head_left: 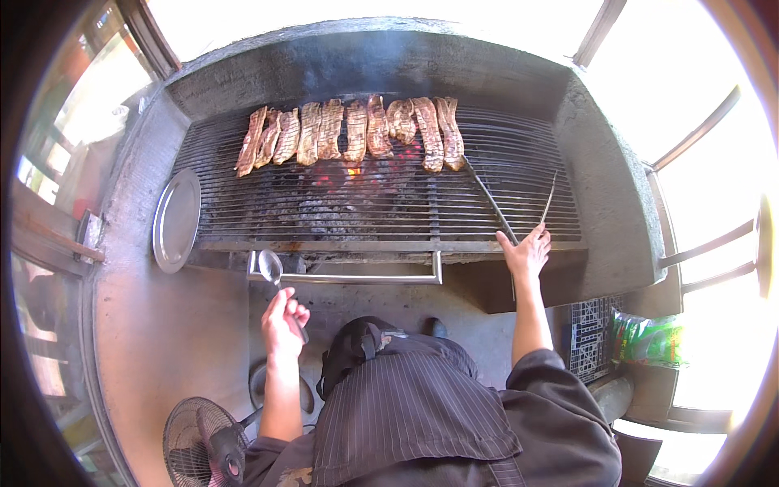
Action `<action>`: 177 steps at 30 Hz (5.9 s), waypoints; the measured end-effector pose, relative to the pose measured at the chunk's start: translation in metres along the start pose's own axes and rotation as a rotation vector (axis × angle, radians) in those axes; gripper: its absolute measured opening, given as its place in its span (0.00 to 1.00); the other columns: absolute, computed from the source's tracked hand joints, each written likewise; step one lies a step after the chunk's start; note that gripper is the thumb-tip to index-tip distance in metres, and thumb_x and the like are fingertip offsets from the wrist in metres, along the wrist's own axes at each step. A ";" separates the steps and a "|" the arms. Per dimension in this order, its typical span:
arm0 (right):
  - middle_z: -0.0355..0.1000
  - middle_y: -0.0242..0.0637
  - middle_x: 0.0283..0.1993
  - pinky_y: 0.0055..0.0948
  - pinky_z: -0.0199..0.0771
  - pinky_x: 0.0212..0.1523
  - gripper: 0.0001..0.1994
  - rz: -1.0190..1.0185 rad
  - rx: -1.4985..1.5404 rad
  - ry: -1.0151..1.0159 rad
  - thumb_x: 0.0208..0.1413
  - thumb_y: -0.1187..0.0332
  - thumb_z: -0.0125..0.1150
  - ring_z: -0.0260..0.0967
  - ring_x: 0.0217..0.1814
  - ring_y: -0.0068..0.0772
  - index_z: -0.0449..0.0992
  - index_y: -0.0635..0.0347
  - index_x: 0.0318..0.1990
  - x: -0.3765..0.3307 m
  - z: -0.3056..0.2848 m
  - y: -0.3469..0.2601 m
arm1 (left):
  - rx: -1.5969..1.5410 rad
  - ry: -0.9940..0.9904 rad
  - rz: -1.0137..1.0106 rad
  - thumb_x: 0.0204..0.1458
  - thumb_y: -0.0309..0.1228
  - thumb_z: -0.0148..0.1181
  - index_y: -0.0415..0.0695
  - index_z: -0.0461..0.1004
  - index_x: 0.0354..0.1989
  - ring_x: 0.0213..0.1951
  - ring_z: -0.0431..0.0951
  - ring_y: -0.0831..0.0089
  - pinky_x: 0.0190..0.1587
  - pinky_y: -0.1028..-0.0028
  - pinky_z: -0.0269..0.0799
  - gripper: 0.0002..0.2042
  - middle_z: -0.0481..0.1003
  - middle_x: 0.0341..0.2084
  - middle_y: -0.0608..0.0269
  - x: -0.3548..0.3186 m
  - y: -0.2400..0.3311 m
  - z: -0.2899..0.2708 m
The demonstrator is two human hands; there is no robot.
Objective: The person grills several strips of meat on a charcoal grill, using tongs to flip and rearrange the pieces. They occasionally use a spoon to baste the meat and transfer cooked pieces to a metal plate beside the grill.
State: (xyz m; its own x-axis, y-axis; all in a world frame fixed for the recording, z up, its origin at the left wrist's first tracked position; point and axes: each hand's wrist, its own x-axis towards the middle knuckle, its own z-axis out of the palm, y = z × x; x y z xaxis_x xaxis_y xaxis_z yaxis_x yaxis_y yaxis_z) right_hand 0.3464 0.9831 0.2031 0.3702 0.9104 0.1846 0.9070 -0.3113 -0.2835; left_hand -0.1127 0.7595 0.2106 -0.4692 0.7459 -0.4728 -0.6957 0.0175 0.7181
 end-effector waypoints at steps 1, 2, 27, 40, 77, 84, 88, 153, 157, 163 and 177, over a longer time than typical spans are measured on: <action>0.53 0.67 0.72 0.57 0.61 0.69 0.60 0.060 -0.079 -0.100 0.46 0.36 0.73 0.56 0.73 0.64 0.50 0.73 0.73 0.019 0.002 0.009 | -0.013 0.072 -0.007 0.67 0.37 0.56 0.42 0.77 0.45 0.25 0.73 0.76 0.33 0.71 0.74 0.11 0.69 0.21 0.72 -0.001 -0.003 -0.009; 0.57 0.66 0.70 0.56 0.63 0.68 0.60 0.050 -0.119 -0.153 0.44 0.36 0.74 0.56 0.72 0.64 0.51 0.75 0.72 0.030 0.005 0.011 | 0.009 0.106 -0.011 0.67 0.40 0.57 0.46 0.76 0.46 0.26 0.71 0.80 0.33 0.74 0.73 0.11 0.67 0.21 0.76 -0.005 -0.004 -0.014; 0.75 0.55 0.46 0.44 0.82 0.43 0.25 -0.719 -0.108 -0.224 0.55 0.66 0.63 0.80 0.44 0.54 0.68 0.72 0.57 -0.079 0.075 -0.257 | -0.114 0.291 0.139 0.67 0.35 0.56 0.39 0.79 0.42 0.23 0.72 0.77 0.31 0.74 0.73 0.11 0.69 0.20 0.70 -0.073 0.031 -0.150; 0.69 0.30 0.25 0.26 0.64 0.15 0.08 -0.032 1.203 -0.821 0.64 0.64 0.60 0.64 0.16 0.21 0.75 0.59 0.37 0.009 0.075 -0.321 | -0.064 0.319 0.226 0.66 0.35 0.58 0.38 0.80 0.41 0.23 0.72 0.77 0.31 0.75 0.73 0.11 0.69 0.19 0.69 -0.088 0.042 -0.177; 0.74 0.34 0.22 0.29 0.66 0.14 0.07 -0.095 1.091 -0.634 0.54 0.69 0.66 0.70 0.15 0.26 0.80 0.65 0.32 -0.038 0.101 -0.306 | -0.005 0.186 0.126 0.67 0.36 0.56 0.36 0.78 0.43 0.25 0.71 0.77 0.34 0.74 0.73 0.13 0.68 0.20 0.69 -0.065 0.041 -0.145; 0.81 0.50 0.38 0.47 0.81 0.47 0.10 -0.874 -0.254 -0.184 0.54 0.69 0.61 0.81 0.43 0.52 0.84 0.58 0.41 0.013 -0.006 -0.311 | -0.027 0.225 0.147 0.67 0.35 0.56 0.36 0.79 0.43 0.25 0.71 0.77 0.33 0.74 0.73 0.13 0.68 0.20 0.70 -0.069 0.034 -0.155; 0.81 0.49 0.39 0.45 0.82 0.47 0.11 -0.886 -0.525 -0.354 0.53 0.72 0.62 0.82 0.44 0.50 0.84 0.58 0.43 -0.014 -0.020 -0.304 | -0.064 0.222 0.141 0.67 0.34 0.56 0.36 0.79 0.42 0.24 0.72 0.78 0.32 0.74 0.73 0.12 0.69 0.20 0.70 -0.066 0.032 -0.157; 0.70 0.30 0.31 0.21 0.60 0.16 0.21 0.229 1.575 -0.939 0.65 0.63 0.58 0.61 0.17 0.17 0.71 0.63 0.61 -0.104 0.056 -0.159 | 0.090 0.076 0.079 0.68 0.34 0.54 0.35 0.78 0.44 0.25 0.71 0.77 0.34 0.73 0.72 0.13 0.68 0.20 0.69 -0.039 0.044 -0.103; 0.70 0.29 0.30 0.19 0.60 0.15 0.21 0.038 1.527 -0.800 0.65 0.65 0.57 0.61 0.15 0.17 0.71 0.66 0.62 -0.081 -0.025 -0.195 | 0.088 0.090 0.094 0.68 0.35 0.54 0.34 0.78 0.44 0.25 0.71 0.76 0.34 0.73 0.72 0.14 0.68 0.20 0.69 -0.039 0.044 -0.108; 0.74 0.32 0.30 0.19 0.58 0.15 0.18 -0.065 1.370 -0.774 0.64 0.66 0.58 0.61 0.14 0.17 0.75 0.69 0.57 -0.025 -0.051 -0.248 | 0.075 0.116 0.105 0.68 0.34 0.54 0.35 0.79 0.44 0.25 0.71 0.78 0.34 0.74 0.73 0.13 0.69 0.20 0.69 -0.041 0.037 -0.119; 0.74 0.32 0.26 0.18 0.63 0.12 0.13 0.139 1.146 -0.858 0.65 0.60 0.58 0.65 0.15 0.18 0.75 0.61 0.46 -0.026 0.030 -0.200 | 0.032 0.241 0.144 0.67 0.34 0.55 0.36 0.79 0.42 0.24 0.70 0.77 0.33 0.74 0.72 0.13 0.67 0.19 0.70 -0.057 0.034 -0.123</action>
State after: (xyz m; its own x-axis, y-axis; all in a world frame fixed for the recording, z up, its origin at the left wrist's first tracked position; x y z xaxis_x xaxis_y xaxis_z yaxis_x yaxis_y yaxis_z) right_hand 0.1495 1.0296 0.2270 -0.1665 0.8996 -0.4037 0.0631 -0.3989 -0.9148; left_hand -0.1765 0.6357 0.1986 -0.6805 0.5620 -0.4701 -0.5969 -0.0531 0.8006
